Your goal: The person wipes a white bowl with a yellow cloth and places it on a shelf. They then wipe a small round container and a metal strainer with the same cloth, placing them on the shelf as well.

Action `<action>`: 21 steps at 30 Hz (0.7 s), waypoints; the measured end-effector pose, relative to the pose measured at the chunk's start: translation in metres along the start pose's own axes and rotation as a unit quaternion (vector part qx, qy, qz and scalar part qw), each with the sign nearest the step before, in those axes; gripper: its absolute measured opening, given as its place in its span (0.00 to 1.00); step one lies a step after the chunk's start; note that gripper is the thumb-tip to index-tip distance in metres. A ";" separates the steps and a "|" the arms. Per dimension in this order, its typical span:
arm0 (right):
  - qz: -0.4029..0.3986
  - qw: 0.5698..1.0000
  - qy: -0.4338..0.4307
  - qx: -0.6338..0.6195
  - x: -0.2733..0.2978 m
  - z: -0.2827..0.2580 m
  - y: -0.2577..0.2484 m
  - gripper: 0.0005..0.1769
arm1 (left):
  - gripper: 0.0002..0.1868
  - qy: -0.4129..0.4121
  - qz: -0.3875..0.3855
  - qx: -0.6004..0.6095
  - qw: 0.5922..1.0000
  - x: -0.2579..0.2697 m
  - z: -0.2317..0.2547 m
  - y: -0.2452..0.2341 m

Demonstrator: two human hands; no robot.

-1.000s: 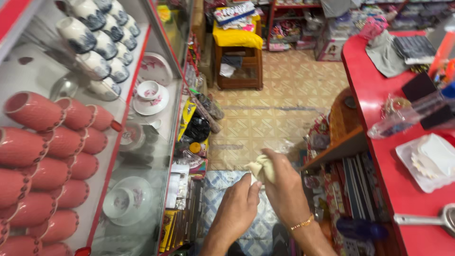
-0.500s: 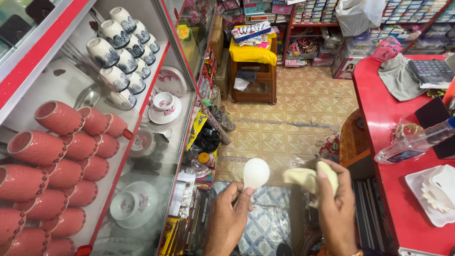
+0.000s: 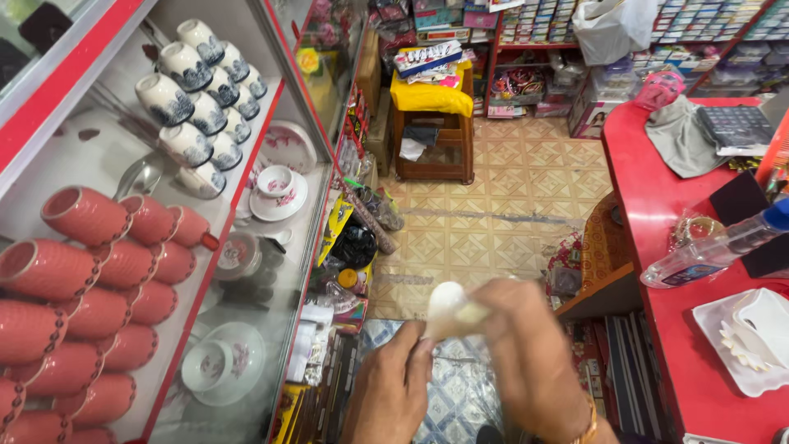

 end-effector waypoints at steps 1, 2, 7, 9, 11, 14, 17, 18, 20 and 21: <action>-0.017 0.993 -0.118 0.021 0.010 -0.022 0.007 0.07 | 0.08 0.079 0.027 -0.025 0.996 -0.001 0.008 0.000; -0.022 0.995 -0.094 0.028 0.009 -0.018 0.014 0.09 | 0.06 0.157 0.053 -0.050 0.985 0.002 0.017 0.003; -0.009 0.839 0.458 -0.295 0.023 0.084 0.060 0.25 | 0.14 0.184 0.088 -0.100 0.974 0.002 0.019 0.006; 0.086 0.770 0.438 -0.455 0.028 0.083 0.055 0.26 | 0.21 0.164 0.060 -0.131 0.976 0.002 0.017 0.008; 0.108 0.701 0.464 -0.530 0.032 0.078 0.063 0.25 | 0.29 0.178 0.044 -0.133 0.974 -0.005 0.019 0.012; 0.047 0.668 0.539 -0.510 0.039 0.074 0.084 0.23 | 0.30 0.233 0.111 -0.154 0.954 -0.005 0.030 0.017; 0.020 0.697 0.520 -0.494 0.045 0.086 0.087 0.19 | 0.27 0.222 0.072 -0.112 0.966 -0.001 0.025 0.033; 0.026 0.685 0.524 -0.505 0.046 0.095 0.086 0.16 | 0.26 0.205 0.036 -0.086 0.974 -0.002 0.021 0.040; 0.023 0.688 0.529 -0.495 0.048 0.110 0.082 0.13 | 0.14 0.222 0.079 -0.080 0.969 0.000 0.018 0.028; 0.015 0.702 0.531 -0.475 0.051 0.115 0.079 0.13 | 0.10 0.231 0.098 -0.078 0.965 0.000 0.018 0.021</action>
Point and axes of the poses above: each hand's wrist, its own x-axis away from the middle knuckle, its own y-axis out of the palm, z = x × y, the point moved 8 cm from there along -x, towards the middle knuckle, and after that the axes turned 11 degrees about y, right-handed, at the moved point
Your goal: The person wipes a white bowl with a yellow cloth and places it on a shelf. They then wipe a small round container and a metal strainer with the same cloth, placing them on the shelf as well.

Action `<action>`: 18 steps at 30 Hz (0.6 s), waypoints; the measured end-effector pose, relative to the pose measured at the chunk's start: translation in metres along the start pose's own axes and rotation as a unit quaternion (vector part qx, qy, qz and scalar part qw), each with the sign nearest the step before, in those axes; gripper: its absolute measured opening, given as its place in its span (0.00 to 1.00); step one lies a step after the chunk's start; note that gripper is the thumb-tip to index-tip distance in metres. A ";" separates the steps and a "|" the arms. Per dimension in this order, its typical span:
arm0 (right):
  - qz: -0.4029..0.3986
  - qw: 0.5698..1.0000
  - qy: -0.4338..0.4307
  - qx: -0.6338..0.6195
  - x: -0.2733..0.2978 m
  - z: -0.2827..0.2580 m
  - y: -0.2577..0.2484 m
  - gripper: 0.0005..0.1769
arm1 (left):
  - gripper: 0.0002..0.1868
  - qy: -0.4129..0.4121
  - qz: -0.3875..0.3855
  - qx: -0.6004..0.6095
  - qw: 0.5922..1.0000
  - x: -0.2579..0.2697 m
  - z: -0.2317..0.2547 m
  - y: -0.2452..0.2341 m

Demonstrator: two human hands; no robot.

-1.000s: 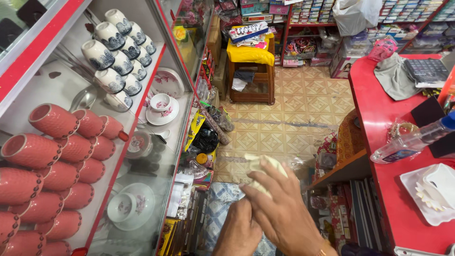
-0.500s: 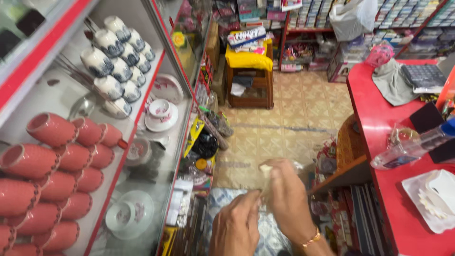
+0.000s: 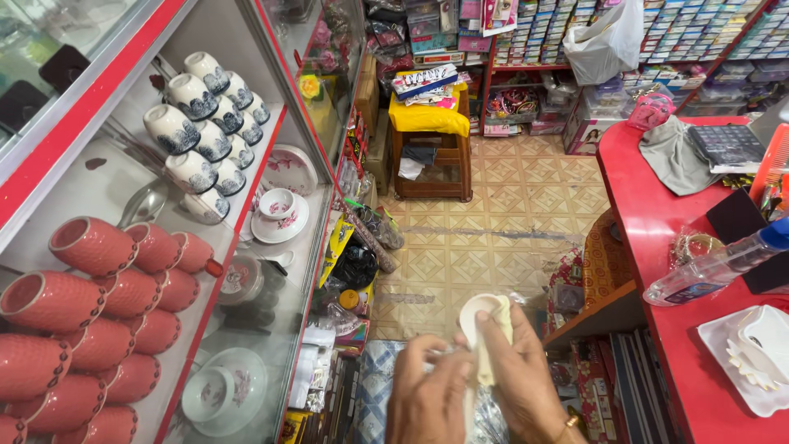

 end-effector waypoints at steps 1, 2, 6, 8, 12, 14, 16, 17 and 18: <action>0.006 1.000 -0.003 0.024 -0.001 0.000 -0.005 0.12 | 0.11 -0.047 0.018 0.037 0.998 -0.001 -0.010 -0.004; -0.009 0.994 -0.005 0.104 0.000 -0.001 -0.005 0.11 | 0.14 -0.097 0.036 0.075 0.992 0.000 -0.019 -0.006; -0.080 0.952 0.005 0.294 0.005 0.007 0.008 0.10 | 0.20 -0.173 -0.047 0.059 0.982 -0.007 -0.036 -0.003; -0.110 0.951 0.022 0.289 0.010 0.014 0.014 0.10 | 0.16 -0.177 -0.025 0.052 0.982 -0.012 -0.043 -0.007; -0.213 0.913 0.093 0.334 0.031 0.035 0.016 0.13 | 0.17 -0.329 0.090 0.113 0.933 0.001 -0.081 -0.032; -0.256 0.887 0.128 0.362 0.038 0.046 0.015 0.13 | 0.17 -0.322 0.087 0.125 0.935 -0.002 -0.083 -0.035; -0.258 0.895 0.153 0.331 0.038 0.051 0.016 0.13 | 0.17 -0.302 0.076 0.147 0.939 -0.003 -0.075 -0.030; -0.232 0.906 0.169 0.313 0.033 0.052 0.015 0.13 | 0.17 -0.284 0.065 0.162 0.943 -0.004 -0.064 -0.020; -0.202 0.916 0.185 0.294 0.024 0.052 0.013 0.13 | 0.16 -0.267 0.053 0.180 0.945 -0.004 -0.055 -0.013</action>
Point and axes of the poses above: each hand's wrist, its own x-axis away from the middle knuckle, its own y-axis out of the palm, z = x × y, the point moved 8 cm from there along -x, towards the middle knuckle, and after that the axes turned 11 degrees about y, right-handed, at the moved point
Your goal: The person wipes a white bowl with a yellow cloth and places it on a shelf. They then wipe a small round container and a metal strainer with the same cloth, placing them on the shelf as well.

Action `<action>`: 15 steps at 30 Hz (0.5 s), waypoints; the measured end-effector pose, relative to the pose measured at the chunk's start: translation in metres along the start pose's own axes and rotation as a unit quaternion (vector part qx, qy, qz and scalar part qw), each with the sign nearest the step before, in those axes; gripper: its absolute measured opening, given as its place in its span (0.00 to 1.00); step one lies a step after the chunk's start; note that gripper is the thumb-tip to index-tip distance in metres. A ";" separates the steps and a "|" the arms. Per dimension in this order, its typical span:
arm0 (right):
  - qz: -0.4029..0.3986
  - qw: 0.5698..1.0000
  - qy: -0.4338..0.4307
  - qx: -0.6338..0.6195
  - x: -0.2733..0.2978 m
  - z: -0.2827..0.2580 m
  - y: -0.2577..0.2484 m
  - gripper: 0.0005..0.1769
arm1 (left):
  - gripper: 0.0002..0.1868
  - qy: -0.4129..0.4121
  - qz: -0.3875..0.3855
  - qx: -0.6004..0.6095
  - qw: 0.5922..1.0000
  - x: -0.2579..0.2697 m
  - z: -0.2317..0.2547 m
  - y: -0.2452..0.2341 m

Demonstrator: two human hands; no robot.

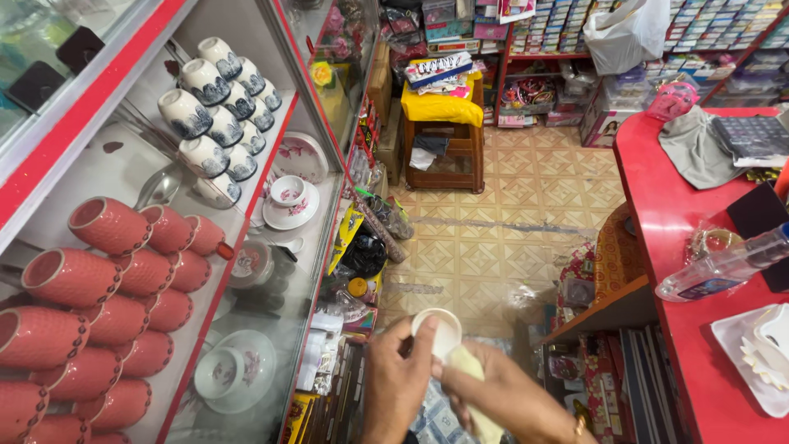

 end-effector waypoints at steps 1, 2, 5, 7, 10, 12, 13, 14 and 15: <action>0.021 0.999 0.018 -0.029 -0.003 0.002 -0.004 0.13 | 0.16 0.020 0.008 -0.014 1.000 0.001 0.005 -0.003; -0.030 0.998 0.030 -0.056 0.000 0.004 0.001 0.12 | 0.16 0.043 0.016 -0.027 0.999 -0.003 0.010 -0.008; -0.150 0.977 0.072 -0.130 0.014 0.014 0.012 0.11 | 0.16 0.043 0.024 -0.025 0.998 -0.014 0.007 -0.021; -0.190 0.960 0.106 -0.177 0.017 0.016 0.018 0.12 | 0.16 0.034 0.012 0.010 0.999 -0.016 -0.002 -0.017; -0.193 0.962 0.066 -0.181 0.013 0.005 0.028 0.12 | 0.16 0.038 0.001 0.037 0.999 -0.015 -0.011 -0.005; -0.137 0.981 0.050 -0.127 0.010 0.004 0.030 0.12 | 0.14 0.036 0.037 -0.024 0.998 -0.024 -0.009 -0.022; -0.108 0.988 0.042 -0.100 0.010 0.003 0.027 0.13 | 0.14 0.045 0.070 -0.046 0.995 -0.029 -0.003 -0.033; -0.089 0.995 0.019 -0.044 0.012 0.000 0.023 0.13 | 0.14 0.051 0.108 -0.069 0.991 -0.031 0.002 -0.049; -0.071 0.997 -0.004 0.013 0.014 -0.004 0.020 0.14 | 0.13 0.057 0.145 -0.091 0.984 -0.030 0.007 -0.059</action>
Point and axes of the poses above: each hand's wrist, its own x-axis away from the middle knuckle, its own y-axis out of the palm, z = x × y, the point moved 8 cm from there along -x, towards the middle knuckle, and after that the axes turned 11 degrees about y, right-handed, at the moved point
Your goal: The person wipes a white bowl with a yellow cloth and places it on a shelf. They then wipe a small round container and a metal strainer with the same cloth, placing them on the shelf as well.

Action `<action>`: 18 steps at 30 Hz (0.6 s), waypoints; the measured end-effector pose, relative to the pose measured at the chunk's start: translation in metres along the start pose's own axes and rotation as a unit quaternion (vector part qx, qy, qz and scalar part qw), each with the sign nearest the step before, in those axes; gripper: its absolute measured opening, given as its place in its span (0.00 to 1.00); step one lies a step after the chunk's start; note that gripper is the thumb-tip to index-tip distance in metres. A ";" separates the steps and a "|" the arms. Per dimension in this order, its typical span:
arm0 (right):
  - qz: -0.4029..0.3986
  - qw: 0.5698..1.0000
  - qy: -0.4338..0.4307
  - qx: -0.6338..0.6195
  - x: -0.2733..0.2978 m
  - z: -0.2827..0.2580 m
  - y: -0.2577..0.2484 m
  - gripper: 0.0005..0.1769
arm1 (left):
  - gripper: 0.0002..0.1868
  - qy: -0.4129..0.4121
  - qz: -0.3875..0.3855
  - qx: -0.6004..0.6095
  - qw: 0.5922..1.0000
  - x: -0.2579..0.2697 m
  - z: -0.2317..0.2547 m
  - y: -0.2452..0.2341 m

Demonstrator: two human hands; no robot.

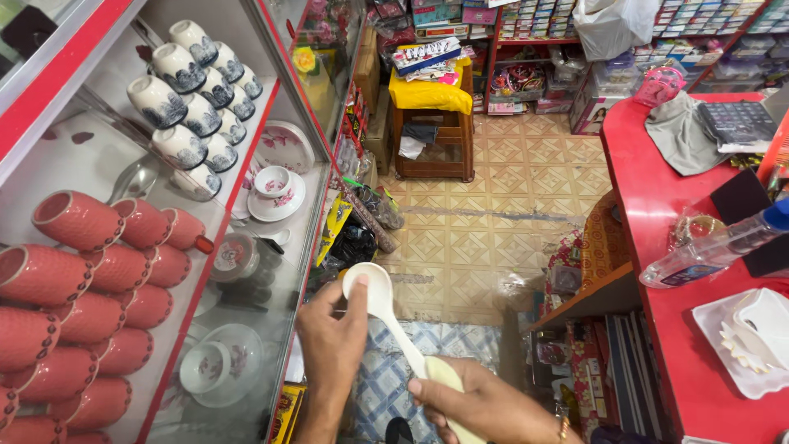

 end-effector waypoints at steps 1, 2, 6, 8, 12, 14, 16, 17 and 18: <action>0.015 0.998 -0.020 0.056 0.002 -0.003 0.001 0.15 | 0.12 -0.016 0.004 -0.014 1.000 0.003 0.000 0.000; 0.053 0.996 -0.024 0.070 0.000 -0.006 -0.002 0.15 | 0.12 -0.033 0.008 -0.028 0.999 0.008 -0.001 0.003; 0.199 0.975 0.000 0.100 -0.006 -0.021 -0.020 0.14 | 0.12 0.098 -0.008 -0.103 0.990 0.035 0.029 0.032; 0.215 0.972 -0.007 0.096 -0.005 -0.021 -0.022 0.14 | 0.10 0.021 -0.008 -0.054 0.998 0.025 0.015 0.026; 0.192 0.973 -0.074 0.105 0.000 -0.005 -0.010 0.13 | 0.11 -0.012 0.038 -0.054 0.998 0.004 0.005 -0.004; 0.193 0.970 -0.084 0.118 -0.002 -0.003 -0.010 0.13 | 0.12 -0.043 0.016 -0.026 0.999 0.001 -0.003 -0.002; 0.180 0.973 -0.075 0.125 -0.008 -0.002 -0.007 0.16 | 0.13 -0.068 -0.024 0.073 0.995 0.004 -0.011 0.009; 0.170 0.978 -0.054 0.112 -0.009 0.000 -0.006 0.16 | 0.14 -0.078 -0.052 0.158 0.983 0.008 -0.012 0.020; 0.160 0.982 -0.034 0.098 -0.010 0.002 -0.006 0.16 | 0.16 -0.088 -0.080 0.242 0.963 0.011 -0.012 0.030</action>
Point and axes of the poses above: each hand's wrist, its own x-axis away from the middle knuckle, its own y-axis out of the palm, z = x × y, the point moved 8 cm from there along -x, towards the middle knuckle, and after that the axes turned 11 degrees about y, right-handed, at the moved point
